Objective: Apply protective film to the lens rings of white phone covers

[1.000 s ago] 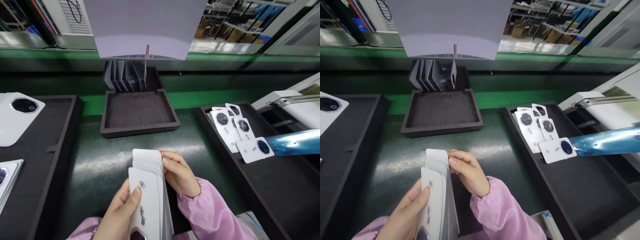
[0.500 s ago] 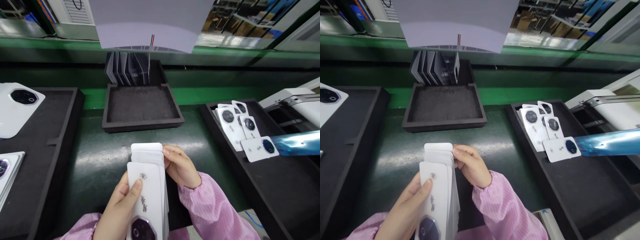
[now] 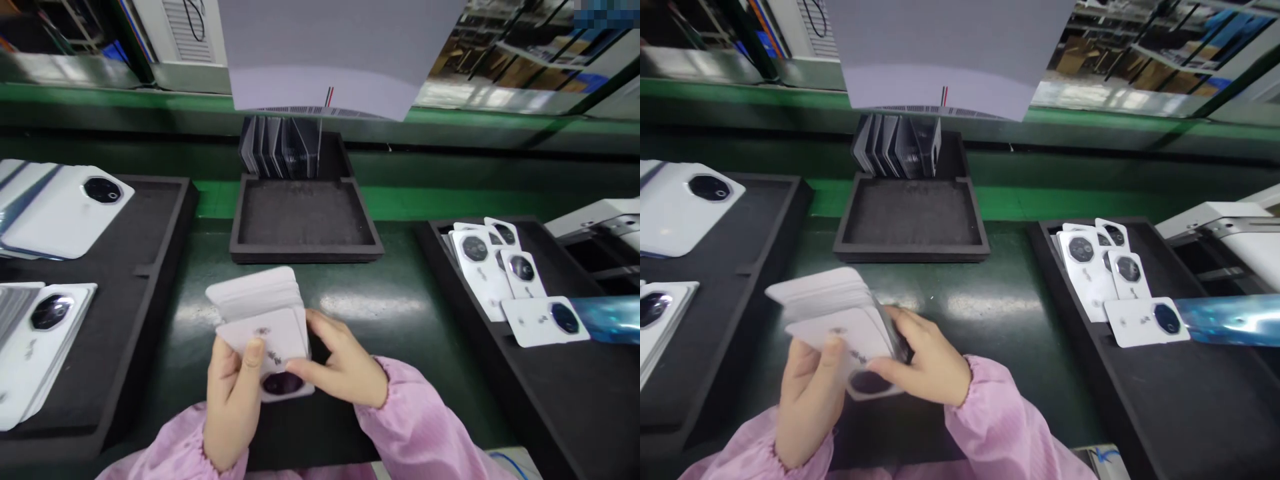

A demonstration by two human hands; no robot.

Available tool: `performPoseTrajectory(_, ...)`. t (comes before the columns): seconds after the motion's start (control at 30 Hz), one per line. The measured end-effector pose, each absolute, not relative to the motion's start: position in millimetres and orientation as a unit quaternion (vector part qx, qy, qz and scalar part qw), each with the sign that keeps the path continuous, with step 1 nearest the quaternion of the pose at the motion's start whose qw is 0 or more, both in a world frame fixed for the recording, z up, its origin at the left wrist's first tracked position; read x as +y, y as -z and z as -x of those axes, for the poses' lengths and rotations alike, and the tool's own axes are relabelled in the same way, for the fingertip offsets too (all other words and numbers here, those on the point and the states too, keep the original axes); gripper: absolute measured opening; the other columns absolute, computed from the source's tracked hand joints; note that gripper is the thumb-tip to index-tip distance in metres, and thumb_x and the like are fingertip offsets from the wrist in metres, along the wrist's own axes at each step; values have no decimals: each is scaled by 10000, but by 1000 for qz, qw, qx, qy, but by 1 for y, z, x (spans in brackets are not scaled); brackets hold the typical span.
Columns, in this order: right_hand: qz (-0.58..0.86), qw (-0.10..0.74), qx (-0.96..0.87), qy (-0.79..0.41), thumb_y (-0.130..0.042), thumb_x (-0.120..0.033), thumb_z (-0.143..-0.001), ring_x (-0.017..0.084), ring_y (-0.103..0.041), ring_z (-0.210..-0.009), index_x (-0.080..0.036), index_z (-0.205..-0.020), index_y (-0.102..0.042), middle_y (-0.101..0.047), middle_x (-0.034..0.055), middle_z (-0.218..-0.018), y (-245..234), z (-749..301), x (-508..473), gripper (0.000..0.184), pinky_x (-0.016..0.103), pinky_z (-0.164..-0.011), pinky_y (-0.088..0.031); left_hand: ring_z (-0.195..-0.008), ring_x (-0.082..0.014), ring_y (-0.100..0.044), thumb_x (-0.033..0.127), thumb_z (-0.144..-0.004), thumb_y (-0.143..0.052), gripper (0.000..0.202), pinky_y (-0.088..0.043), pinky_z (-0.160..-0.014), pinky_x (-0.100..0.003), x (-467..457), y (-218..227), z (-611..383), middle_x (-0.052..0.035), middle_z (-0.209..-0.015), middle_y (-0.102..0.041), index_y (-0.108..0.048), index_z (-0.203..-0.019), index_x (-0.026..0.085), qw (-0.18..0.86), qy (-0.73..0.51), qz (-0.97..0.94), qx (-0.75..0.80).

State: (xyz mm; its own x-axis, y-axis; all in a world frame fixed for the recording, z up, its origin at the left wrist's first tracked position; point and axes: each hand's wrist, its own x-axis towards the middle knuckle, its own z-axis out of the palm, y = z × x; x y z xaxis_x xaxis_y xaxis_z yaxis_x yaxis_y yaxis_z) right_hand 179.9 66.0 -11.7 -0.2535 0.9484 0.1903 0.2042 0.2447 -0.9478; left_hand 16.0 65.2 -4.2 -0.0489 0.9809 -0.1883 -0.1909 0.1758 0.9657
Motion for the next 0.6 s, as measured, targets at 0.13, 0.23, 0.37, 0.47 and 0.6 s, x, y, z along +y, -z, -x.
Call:
performPoseTrajectory(0.13, 424, 443, -724, -317, -499, -218, -867, 214, -540, -1092, -201, -1262, -363, -556, 118, -1166, 23, -170, 60, 418, 368, -936, -440, -898, -182, -596, 193, -806, -579, 189, -474, -838, -332, 67, 19, -13, -42, -938, -611, -578, -994, 215, 412, -579, -577, 404)
performPoseTrajectory(0.23, 421, 441, -719, -335, -493, -242, -859, 219, -514, -1129, -204, -1210, -390, -542, 115, -1168, 38, -169, 59, 368, 390, -973, -411, -1015, -202, -560, 191, -757, -617, 302, -436, -916, -394, 69, 29, -17, -35, -1015, -575, -516, -1036, 247, 424, -574, -592, 373)
performPoseTrajectory(0.37, 459, 408, -694, -376, -585, -336, -797, 263, -542, -1073, -183, -1154, -451, -555, 132, -1141, 53, -168, 57, 411, 444, -940, -421, -987, -218, -580, 229, -658, -703, 400, -448, -874, -355, 72, 40, -20, -47, -998, -590, -504, -1004, 204, 473, -501, -564, 454)
performPoseTrajectory(0.47, 486, 398, -669, -397, -632, -330, -758, 284, -545, -1044, -175, -1096, -515, -579, 128, -1091, 53, -166, 56, 390, 480, -929, -409, -784, -185, -608, 274, -637, -726, 374, -468, -749, -301, 79, 43, -19, -16, -836, -630, -525, -940, 186, 503, -465, -554, 472)
performPoseTrajectory(0.6, 491, 401, -624, -456, -748, -365, -620, 279, -549, -1048, -190, -1081, -531, -595, 102, -1088, 33, -175, 62, 539, 458, -923, -428, -781, -169, -579, 370, -645, -722, 373, -432, -744, -266, 95, 32, -19, -20, -848, -644, -565, -916, 168, 545, -426, -537, 483)
